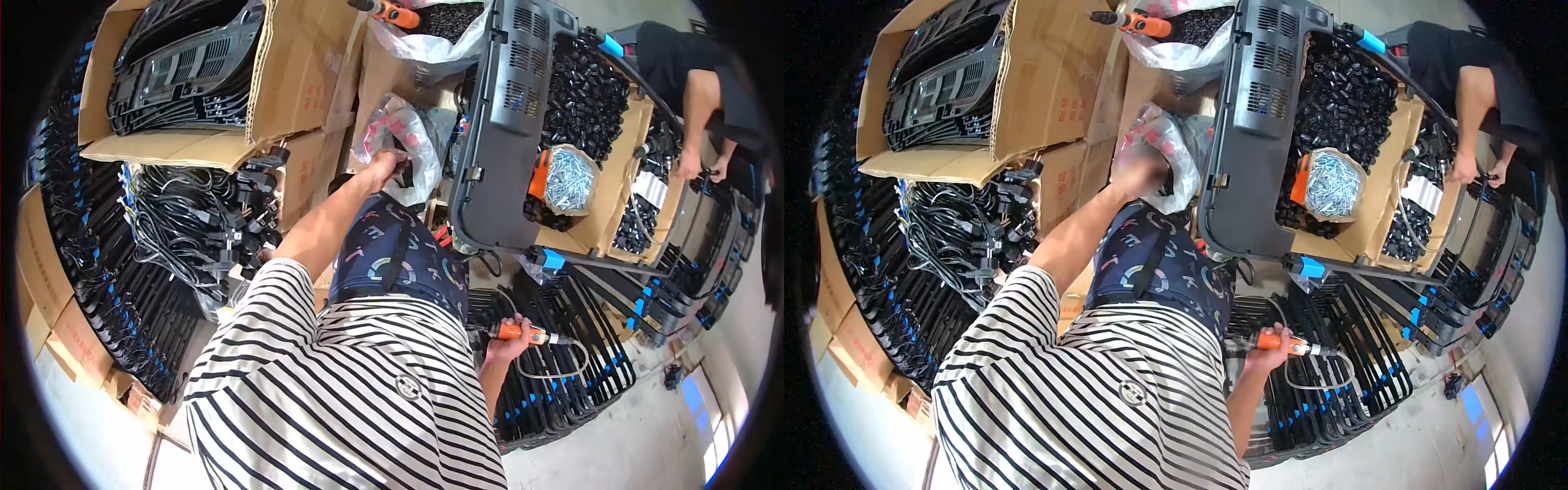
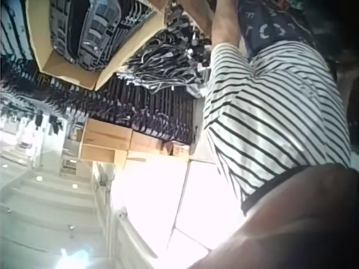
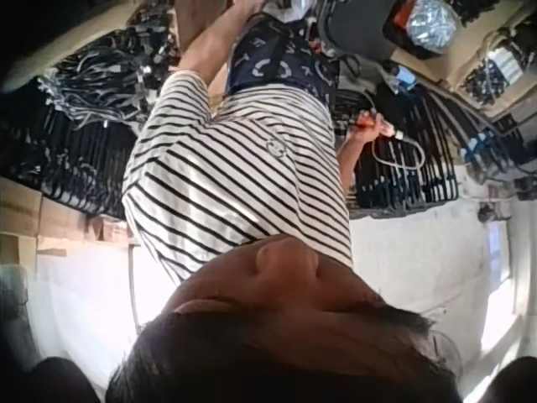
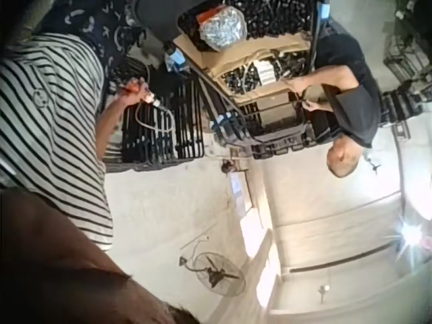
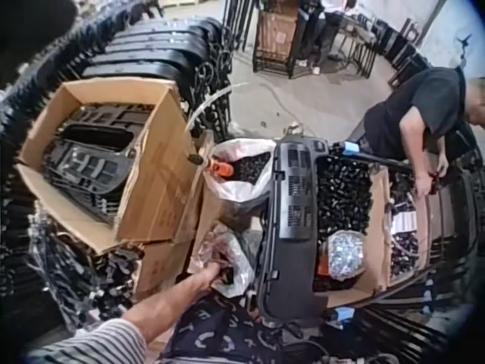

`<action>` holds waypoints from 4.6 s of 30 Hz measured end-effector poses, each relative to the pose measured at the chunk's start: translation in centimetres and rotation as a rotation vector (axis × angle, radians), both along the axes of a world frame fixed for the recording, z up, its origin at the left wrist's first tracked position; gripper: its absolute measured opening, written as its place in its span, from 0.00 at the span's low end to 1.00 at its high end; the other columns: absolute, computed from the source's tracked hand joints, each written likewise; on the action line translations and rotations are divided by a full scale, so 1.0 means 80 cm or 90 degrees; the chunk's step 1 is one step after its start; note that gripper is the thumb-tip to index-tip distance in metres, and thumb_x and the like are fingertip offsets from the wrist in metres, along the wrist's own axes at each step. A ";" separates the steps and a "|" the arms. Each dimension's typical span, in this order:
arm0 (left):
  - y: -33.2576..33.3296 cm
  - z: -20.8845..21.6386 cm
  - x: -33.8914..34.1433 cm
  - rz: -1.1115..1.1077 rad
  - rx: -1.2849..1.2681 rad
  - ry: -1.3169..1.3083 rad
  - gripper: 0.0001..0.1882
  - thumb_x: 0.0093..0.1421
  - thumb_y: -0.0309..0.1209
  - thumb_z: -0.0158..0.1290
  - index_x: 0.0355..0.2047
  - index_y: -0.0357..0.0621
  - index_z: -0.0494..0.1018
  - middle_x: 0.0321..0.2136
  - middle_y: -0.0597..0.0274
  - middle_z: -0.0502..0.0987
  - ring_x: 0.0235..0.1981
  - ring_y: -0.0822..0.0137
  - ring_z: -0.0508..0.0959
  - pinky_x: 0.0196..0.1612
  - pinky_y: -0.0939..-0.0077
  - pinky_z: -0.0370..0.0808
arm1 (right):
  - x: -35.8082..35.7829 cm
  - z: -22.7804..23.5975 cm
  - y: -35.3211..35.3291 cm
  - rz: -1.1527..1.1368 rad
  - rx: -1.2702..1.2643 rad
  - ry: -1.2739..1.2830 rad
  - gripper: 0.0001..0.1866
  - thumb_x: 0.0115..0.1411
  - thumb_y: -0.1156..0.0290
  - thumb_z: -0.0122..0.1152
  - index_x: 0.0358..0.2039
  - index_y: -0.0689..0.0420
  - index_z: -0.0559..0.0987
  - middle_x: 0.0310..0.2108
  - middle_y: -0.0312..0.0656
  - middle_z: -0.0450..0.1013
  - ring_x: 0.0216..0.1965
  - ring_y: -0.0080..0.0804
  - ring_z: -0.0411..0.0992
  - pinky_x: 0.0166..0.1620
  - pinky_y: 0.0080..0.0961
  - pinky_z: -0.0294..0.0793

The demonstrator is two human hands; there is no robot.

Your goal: Manually assemble mechanical frame components for strollers using power tools and pliers on a production line.

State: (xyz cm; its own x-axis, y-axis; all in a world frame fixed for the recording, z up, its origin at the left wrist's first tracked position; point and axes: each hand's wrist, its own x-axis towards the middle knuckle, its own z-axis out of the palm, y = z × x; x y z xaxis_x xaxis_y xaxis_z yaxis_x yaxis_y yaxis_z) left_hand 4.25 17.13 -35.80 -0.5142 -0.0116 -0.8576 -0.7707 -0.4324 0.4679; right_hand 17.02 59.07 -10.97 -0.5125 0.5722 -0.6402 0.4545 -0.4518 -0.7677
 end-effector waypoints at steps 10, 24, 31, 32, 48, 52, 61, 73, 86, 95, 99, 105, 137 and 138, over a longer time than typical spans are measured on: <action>-0.014 0.109 0.021 0.130 0.464 0.107 0.09 0.64 0.29 0.48 0.39 0.37 0.74 0.31 0.63 0.75 0.28 0.70 0.73 0.35 0.77 0.72 | -0.022 0.017 0.000 0.012 -0.019 0.099 0.04 0.62 0.69 0.54 0.36 0.52 0.69 0.34 0.41 0.72 0.27 0.28 0.67 0.36 0.27 0.69; 0.052 0.359 0.000 0.026 0.400 0.208 0.11 0.64 0.30 0.54 0.42 0.36 0.75 0.34 0.61 0.78 0.34 0.71 0.77 0.41 0.78 0.75 | -0.154 0.226 -0.113 0.133 -0.085 0.594 0.09 0.62 0.64 0.52 0.37 0.55 0.71 0.31 0.39 0.70 0.28 0.28 0.64 0.37 0.29 0.65; 0.117 0.430 -0.016 0.048 0.520 0.188 0.09 0.64 0.29 0.54 0.41 0.38 0.75 0.33 0.63 0.78 0.34 0.71 0.77 0.40 0.81 0.75 | -0.175 0.259 -0.176 0.189 0.006 0.764 0.13 0.64 0.58 0.49 0.38 0.54 0.68 0.26 0.40 0.67 0.27 0.29 0.65 0.36 0.28 0.64; 0.123 0.435 -0.017 0.040 0.522 0.194 0.09 0.64 0.29 0.54 0.41 0.38 0.75 0.33 0.63 0.78 0.34 0.71 0.77 0.40 0.81 0.75 | -0.178 0.260 -0.177 0.198 0.024 0.780 0.13 0.64 0.57 0.49 0.39 0.54 0.68 0.26 0.40 0.67 0.27 0.29 0.65 0.35 0.29 0.64; 0.165 0.459 -0.037 0.034 0.521 0.181 0.09 0.64 0.32 0.54 0.38 0.38 0.75 0.32 0.62 0.76 0.32 0.71 0.75 0.39 0.81 0.76 | -0.185 0.262 -0.172 0.106 0.106 0.787 0.11 0.63 0.61 0.49 0.40 0.54 0.69 0.30 0.43 0.70 0.27 0.28 0.66 0.36 0.31 0.67; 0.171 0.463 -0.046 -0.027 0.539 0.180 0.10 0.64 0.33 0.54 0.39 0.37 0.75 0.31 0.63 0.76 0.31 0.72 0.75 0.38 0.82 0.75 | -0.183 0.254 -0.163 0.034 0.098 0.777 0.10 0.63 0.62 0.50 0.39 0.55 0.69 0.31 0.43 0.72 0.27 0.28 0.67 0.36 0.30 0.68; 0.195 0.367 -0.105 -0.526 -0.216 0.468 0.16 0.60 0.41 0.57 0.33 0.39 0.80 0.21 0.57 0.78 0.23 0.61 0.78 0.30 0.70 0.75 | -0.186 0.209 -0.117 -0.119 0.100 0.726 0.08 0.62 0.64 0.51 0.36 0.55 0.70 0.31 0.42 0.71 0.27 0.28 0.68 0.37 0.29 0.69; 0.206 0.333 -0.146 -0.937 -0.571 0.594 0.15 0.51 0.43 0.63 0.27 0.43 0.81 0.23 0.46 0.79 0.29 0.46 0.80 0.36 0.56 0.76 | -0.161 0.147 -0.092 -0.189 0.141 0.616 0.07 0.61 0.70 0.55 0.36 0.57 0.69 0.31 0.46 0.72 0.26 0.30 0.69 0.37 0.30 0.71; 0.212 0.348 -0.137 -0.942 -0.558 0.548 0.17 0.51 0.42 0.63 0.24 0.39 0.79 0.23 0.44 0.79 0.29 0.45 0.80 0.35 0.55 0.77 | -0.171 0.100 -0.105 -0.014 0.264 0.635 0.12 0.58 0.82 0.54 0.41 0.62 0.66 0.32 0.50 0.72 0.26 0.30 0.69 0.34 0.28 0.73; 0.213 0.352 -0.136 -0.946 -0.567 0.542 0.17 0.52 0.42 0.63 0.24 0.38 0.78 0.23 0.44 0.79 0.30 0.45 0.80 0.36 0.55 0.77 | -0.176 0.089 -0.117 0.080 0.274 0.600 0.12 0.58 0.83 0.56 0.41 0.63 0.66 0.33 0.51 0.73 0.27 0.29 0.70 0.33 0.24 0.74; 0.212 0.353 -0.135 -0.938 -0.569 0.544 0.17 0.53 0.42 0.62 0.23 0.38 0.78 0.23 0.45 0.79 0.31 0.45 0.81 0.36 0.55 0.77 | -0.178 0.086 -0.122 0.117 0.286 0.597 0.13 0.57 0.84 0.56 0.41 0.63 0.65 0.33 0.51 0.73 0.27 0.29 0.71 0.33 0.22 0.74; 0.209 0.355 -0.133 -0.927 -0.572 0.547 0.18 0.52 0.42 0.63 0.22 0.36 0.77 0.23 0.44 0.79 0.31 0.46 0.81 0.36 0.55 0.77 | -0.177 0.089 -0.131 0.116 0.260 0.624 0.13 0.56 0.84 0.57 0.40 0.64 0.66 0.32 0.51 0.73 0.28 0.29 0.71 0.34 0.23 0.74; 0.128 0.352 -0.004 -0.264 0.172 0.104 0.13 0.66 0.36 0.52 0.35 0.35 0.75 0.27 0.59 0.78 0.23 0.73 0.76 0.23 0.84 0.72 | -0.181 0.061 -0.121 0.345 0.181 0.628 0.11 0.56 0.82 0.59 0.38 0.63 0.69 0.31 0.48 0.74 0.26 0.25 0.71 0.31 0.20 0.74; 0.126 0.353 -0.006 -0.317 0.119 0.106 0.13 0.66 0.35 0.53 0.35 0.36 0.75 0.27 0.59 0.78 0.22 0.74 0.76 0.23 0.84 0.71 | -0.182 0.060 -0.119 0.371 0.192 0.611 0.11 0.57 0.81 0.58 0.39 0.63 0.69 0.32 0.49 0.74 0.26 0.27 0.71 0.33 0.23 0.74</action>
